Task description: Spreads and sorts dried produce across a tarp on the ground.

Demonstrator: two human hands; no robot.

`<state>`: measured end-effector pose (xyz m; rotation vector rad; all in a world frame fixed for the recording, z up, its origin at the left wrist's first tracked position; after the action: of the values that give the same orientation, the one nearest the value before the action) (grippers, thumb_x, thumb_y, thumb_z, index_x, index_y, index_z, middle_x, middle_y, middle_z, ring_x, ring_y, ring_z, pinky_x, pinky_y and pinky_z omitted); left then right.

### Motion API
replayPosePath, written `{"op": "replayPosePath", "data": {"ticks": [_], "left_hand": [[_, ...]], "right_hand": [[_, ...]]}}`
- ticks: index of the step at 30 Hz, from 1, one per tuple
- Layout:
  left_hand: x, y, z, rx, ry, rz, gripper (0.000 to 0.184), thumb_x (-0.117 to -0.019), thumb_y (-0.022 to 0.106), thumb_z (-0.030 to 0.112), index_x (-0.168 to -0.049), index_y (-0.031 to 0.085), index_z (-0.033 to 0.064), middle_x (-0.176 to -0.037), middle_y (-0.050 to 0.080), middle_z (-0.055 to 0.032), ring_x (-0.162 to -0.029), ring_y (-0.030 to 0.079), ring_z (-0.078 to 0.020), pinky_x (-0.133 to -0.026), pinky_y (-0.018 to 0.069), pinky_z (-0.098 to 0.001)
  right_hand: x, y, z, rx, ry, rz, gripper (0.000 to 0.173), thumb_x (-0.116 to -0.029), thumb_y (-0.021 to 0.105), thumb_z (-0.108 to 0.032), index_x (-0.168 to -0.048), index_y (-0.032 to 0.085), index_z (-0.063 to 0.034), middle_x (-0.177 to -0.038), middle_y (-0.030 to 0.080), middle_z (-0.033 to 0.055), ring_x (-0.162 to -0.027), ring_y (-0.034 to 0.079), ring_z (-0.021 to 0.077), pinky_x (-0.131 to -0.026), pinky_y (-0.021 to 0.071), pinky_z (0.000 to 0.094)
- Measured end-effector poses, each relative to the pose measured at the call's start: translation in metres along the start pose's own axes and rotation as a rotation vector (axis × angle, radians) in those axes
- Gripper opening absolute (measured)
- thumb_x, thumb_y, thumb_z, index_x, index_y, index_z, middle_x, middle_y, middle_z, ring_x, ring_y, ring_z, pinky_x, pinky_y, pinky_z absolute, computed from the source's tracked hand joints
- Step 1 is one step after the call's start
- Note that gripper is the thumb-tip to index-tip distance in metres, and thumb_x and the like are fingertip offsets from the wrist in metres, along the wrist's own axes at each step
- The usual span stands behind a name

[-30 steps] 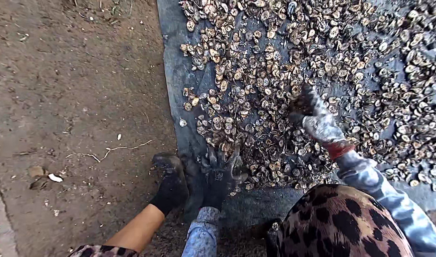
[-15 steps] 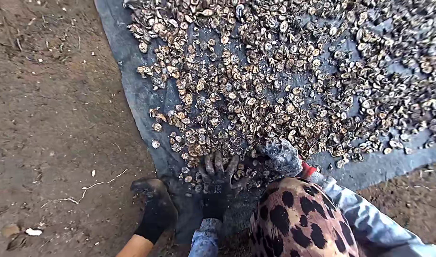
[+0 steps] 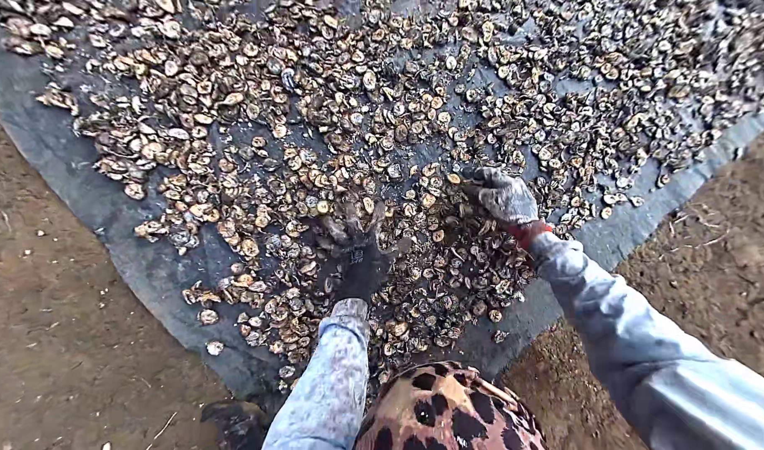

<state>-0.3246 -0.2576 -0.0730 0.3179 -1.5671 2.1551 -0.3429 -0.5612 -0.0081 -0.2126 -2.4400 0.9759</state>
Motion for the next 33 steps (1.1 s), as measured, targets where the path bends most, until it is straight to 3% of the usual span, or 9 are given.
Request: {"op": "replayPosePath", "data": {"ticks": [6, 10, 14, 17, 19, 23, 27, 30, 33], "left_hand": [[0.026, 0.05, 0.061, -0.271, 0.328, -0.267, 0.074, -0.0895, 0.074, 0.04, -0.154, 0.047, 0.0159, -0.164, 0.031, -0.0216, -0.151, 0.027, -0.0479, -0.115, 0.0299, -0.0694], [-0.013, -0.014, 0.052, -0.177, 0.433, 0.213, 0.076, -0.0881, 0.06, 0.072, -0.155, 0.042, 0.0412, -0.172, 0.02, -0.005, -0.157, 0.008, -0.0434, -0.118, 0.0101, -0.0755], [-0.028, -0.013, 0.052, -0.218, 0.35, 0.073, 0.088, -0.0885, 0.072, 0.058, -0.161, 0.034, 0.026, -0.172, 0.006, -0.0175, -0.156, 0.002, -0.0496, -0.118, 0.012, -0.0752], [-0.028, -0.016, 0.043, -0.232, 0.322, 0.025, 0.055, -0.098, 0.067, 0.032, -0.149, 0.054, 0.0164, -0.161, 0.037, -0.0215, -0.149, 0.032, -0.0483, -0.115, 0.0285, -0.0701], [-0.022, -0.029, 0.034, -0.217, 0.143, -0.084, 0.052, -0.1027, 0.059, 0.023, -0.151, 0.049, 0.007, -0.156, 0.042, -0.029, -0.145, 0.037, -0.0504, -0.116, 0.0288, -0.0689], [-0.018, -0.041, 0.088, -0.262, 0.224, 0.055, 0.07, -0.0962, 0.066, 0.047, -0.156, 0.044, 0.0189, -0.164, 0.026, -0.0294, -0.148, 0.023, -0.0576, -0.112, 0.0234, -0.077], [-0.022, 0.026, 0.151, -0.261, 0.421, -0.052, 0.084, -0.0928, 0.058, 0.067, -0.161, 0.035, 0.0233, -0.169, 0.014, -0.0256, -0.154, 0.003, -0.0554, -0.116, 0.0029, -0.0782], [-0.02, 0.049, 0.161, -0.355, 0.471, -0.234, 0.076, -0.0964, 0.051, 0.067, -0.153, 0.05, 0.016, -0.163, 0.034, -0.0243, -0.153, 0.021, -0.0497, -0.119, 0.0167, -0.0722], [-0.041, 0.04, 0.13, -0.345, 0.416, -0.165, 0.071, -0.098, 0.057, 0.058, -0.156, 0.045, 0.019, -0.169, 0.021, -0.0219, -0.156, 0.009, -0.0495, -0.118, 0.0111, -0.075]], "right_hand": [[-0.073, -0.025, 0.011, -0.043, 0.158, -0.007, 0.048, -0.0978, 0.064, -0.023, -0.145, 0.057, -0.0226, -0.137, 0.065, 0.0137, -0.126, 0.061, 0.033, -0.104, 0.0459, 0.0608], [-0.018, -0.038, 0.039, 0.257, 0.098, 0.072, 0.05, -0.0899, 0.072, -0.045, -0.135, 0.065, -0.0259, -0.13, 0.069, 0.0118, -0.121, 0.063, 0.0361, -0.095, 0.0477, 0.0686], [0.091, 0.031, 0.096, 0.408, 0.054, 0.071, 0.108, -0.074, 0.083, -0.05, -0.163, 0.023, -0.0387, -0.17, 0.011, 0.0232, -0.153, 0.016, 0.0535, -0.107, 0.03, 0.0801], [0.12, 0.062, 0.111, 0.316, -0.048, 0.057, 0.066, -0.0938, 0.065, -0.023, -0.157, 0.044, -0.0288, -0.159, 0.041, 0.0242, -0.14, 0.046, 0.0486, -0.107, 0.0395, 0.0684], [0.112, 0.035, 0.114, 0.179, 0.065, 0.02, 0.057, -0.0994, 0.058, -0.019, -0.155, 0.047, -0.0259, -0.15, 0.054, 0.0191, -0.136, 0.054, 0.0395, -0.109, 0.0436, 0.0618], [0.082, -0.065, 0.14, -0.033, 0.417, 0.276, 0.039, -0.1013, 0.06, -0.037, -0.134, 0.066, -0.015, -0.124, 0.07, 0.0184, -0.115, 0.065, 0.041, -0.094, 0.0471, 0.069], [0.045, -0.124, 0.173, -0.082, 0.478, 0.344, 0.046, -0.0997, 0.063, -0.031, -0.143, 0.058, -0.0158, -0.137, 0.064, 0.0175, -0.129, 0.058, 0.0388, -0.106, 0.0418, 0.0672], [0.04, -0.142, 0.176, 0.069, 0.503, 0.349, 0.036, -0.0985, 0.063, -0.03, -0.133, 0.066, -0.0175, -0.127, 0.069, 0.0169, -0.121, 0.063, 0.0403, -0.099, 0.0448, 0.0695], [0.035, -0.115, 0.148, 0.237, 0.373, 0.273, 0.041, -0.0928, 0.069, -0.042, -0.124, 0.071, -0.0152, -0.126, 0.069, 0.0181, -0.123, 0.061, 0.0398, -0.1, 0.0445, 0.0678]]}}
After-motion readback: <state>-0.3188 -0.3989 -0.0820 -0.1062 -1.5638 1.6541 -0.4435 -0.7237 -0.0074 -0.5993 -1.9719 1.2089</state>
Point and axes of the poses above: each hand's wrist, its own x-axis away from the middle knuckle, its own y-axis out of the palm, z = x × y, the point moved 10 cm from there along -x, towards the middle knuckle
